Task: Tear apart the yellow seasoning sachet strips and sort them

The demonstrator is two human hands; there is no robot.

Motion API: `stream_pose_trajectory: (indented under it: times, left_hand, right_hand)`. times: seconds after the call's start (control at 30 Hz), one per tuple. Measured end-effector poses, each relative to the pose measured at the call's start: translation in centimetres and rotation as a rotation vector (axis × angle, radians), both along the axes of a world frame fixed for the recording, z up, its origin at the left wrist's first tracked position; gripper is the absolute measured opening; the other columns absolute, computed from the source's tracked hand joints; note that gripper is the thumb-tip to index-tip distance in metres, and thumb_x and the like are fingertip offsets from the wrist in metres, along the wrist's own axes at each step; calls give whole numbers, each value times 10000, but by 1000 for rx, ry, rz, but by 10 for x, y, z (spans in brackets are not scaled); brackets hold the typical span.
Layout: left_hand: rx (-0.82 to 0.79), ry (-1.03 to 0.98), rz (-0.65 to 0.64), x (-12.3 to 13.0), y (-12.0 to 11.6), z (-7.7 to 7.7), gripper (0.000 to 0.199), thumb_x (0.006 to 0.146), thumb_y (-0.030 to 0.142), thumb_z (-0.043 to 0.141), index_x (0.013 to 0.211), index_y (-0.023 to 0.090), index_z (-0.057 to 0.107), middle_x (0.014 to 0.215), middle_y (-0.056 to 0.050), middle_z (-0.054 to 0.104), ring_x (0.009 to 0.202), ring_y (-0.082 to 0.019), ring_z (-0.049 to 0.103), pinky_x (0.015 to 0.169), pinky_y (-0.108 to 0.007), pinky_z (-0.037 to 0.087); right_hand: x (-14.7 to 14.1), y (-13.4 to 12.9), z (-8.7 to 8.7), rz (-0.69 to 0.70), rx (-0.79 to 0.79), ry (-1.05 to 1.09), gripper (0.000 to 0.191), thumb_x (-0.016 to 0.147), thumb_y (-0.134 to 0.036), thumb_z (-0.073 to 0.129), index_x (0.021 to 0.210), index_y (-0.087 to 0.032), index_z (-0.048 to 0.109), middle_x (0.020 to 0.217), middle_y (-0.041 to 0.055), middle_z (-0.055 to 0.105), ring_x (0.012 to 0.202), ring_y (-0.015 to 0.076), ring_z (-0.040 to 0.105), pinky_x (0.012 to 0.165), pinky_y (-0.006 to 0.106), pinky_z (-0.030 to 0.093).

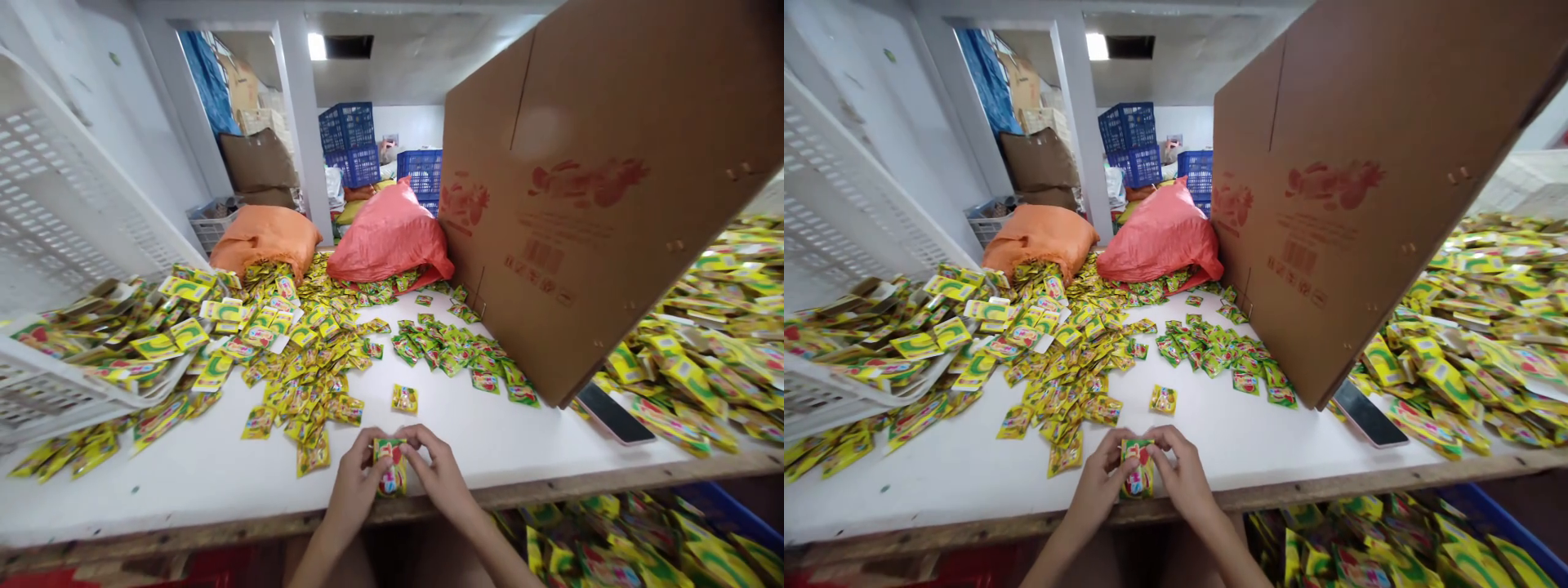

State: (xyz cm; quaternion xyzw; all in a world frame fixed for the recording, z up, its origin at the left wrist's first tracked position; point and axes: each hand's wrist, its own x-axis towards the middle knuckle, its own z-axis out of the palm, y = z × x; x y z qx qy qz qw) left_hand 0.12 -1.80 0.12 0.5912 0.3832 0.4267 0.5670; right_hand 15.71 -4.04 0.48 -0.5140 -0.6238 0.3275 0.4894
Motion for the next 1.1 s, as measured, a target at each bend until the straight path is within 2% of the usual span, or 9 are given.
stream_pose_trajectory:
  times: [0.07,0.13,0.2,0.3,0.4,0.5,0.87,0.97,1.1]
  left_hand:
    - [29,61,-23,-6,1,1,140,785,303,549,851,180,533,757,-7,602,735,-164,600,652,-242,463]
    - [69,76,7,-9,3,2,132,784,301,553,792,169,560,751,-13,601,746,-166,592,682,-250,464]
    - [91,25,60,-9,4,2,172,786,280,554,927,183,565,864,-33,621,823,-173,593,753,-276,465]
    - [96,-36,99,-8,3,3,327,790,248,550,1111,214,502,1013,-61,623,911,-183,594,819,-311,461]
    - [171,53,73,-9,0,7,199,788,245,550,970,187,608,1026,-77,633,977,-204,577,854,-319,452]
    - [235,114,102,-10,-3,14,172,787,253,552,916,186,642,1017,-74,642,997,-206,569,882,-325,440]
    - [125,134,142,-9,5,22,230,780,325,555,912,176,671,779,-44,678,724,-183,598,678,-268,466]
    - [126,117,124,-10,7,19,215,777,326,560,871,183,690,814,-55,683,781,-201,605,726,-292,467]
    - [148,99,88,-15,1,12,189,757,311,587,855,198,703,859,-61,681,844,-216,604,782,-319,464]
  right_hand:
    - [-3,4,6,80,16,-51,171,864,-279,445,844,-187,588,825,28,587,796,162,540,739,260,416]
    - [-6,9,8,99,40,-72,209,871,-282,431,792,-185,599,804,30,583,793,164,544,741,263,421]
    - [-10,12,5,50,44,-43,176,867,-283,442,906,-191,587,787,23,580,772,162,547,725,263,432]
    - [-13,11,-1,-24,35,9,251,861,-282,459,1091,-201,518,801,21,593,763,161,558,722,266,448]
    - [-12,7,0,36,72,-25,179,848,-284,487,957,-204,604,910,50,618,878,180,564,792,281,444]
    - [-11,2,6,62,94,-35,166,835,-289,514,912,-201,632,953,62,627,926,190,562,819,291,442]
    - [-10,10,26,22,-6,-147,147,819,-299,516,851,-198,618,688,0,631,629,142,542,623,248,441]
    - [-7,9,26,63,-2,-121,172,835,-307,492,816,-195,620,710,6,633,664,146,553,648,249,445]
    - [-12,5,13,71,-7,-50,209,838,-343,488,857,-193,633,831,40,653,801,182,583,760,291,456]
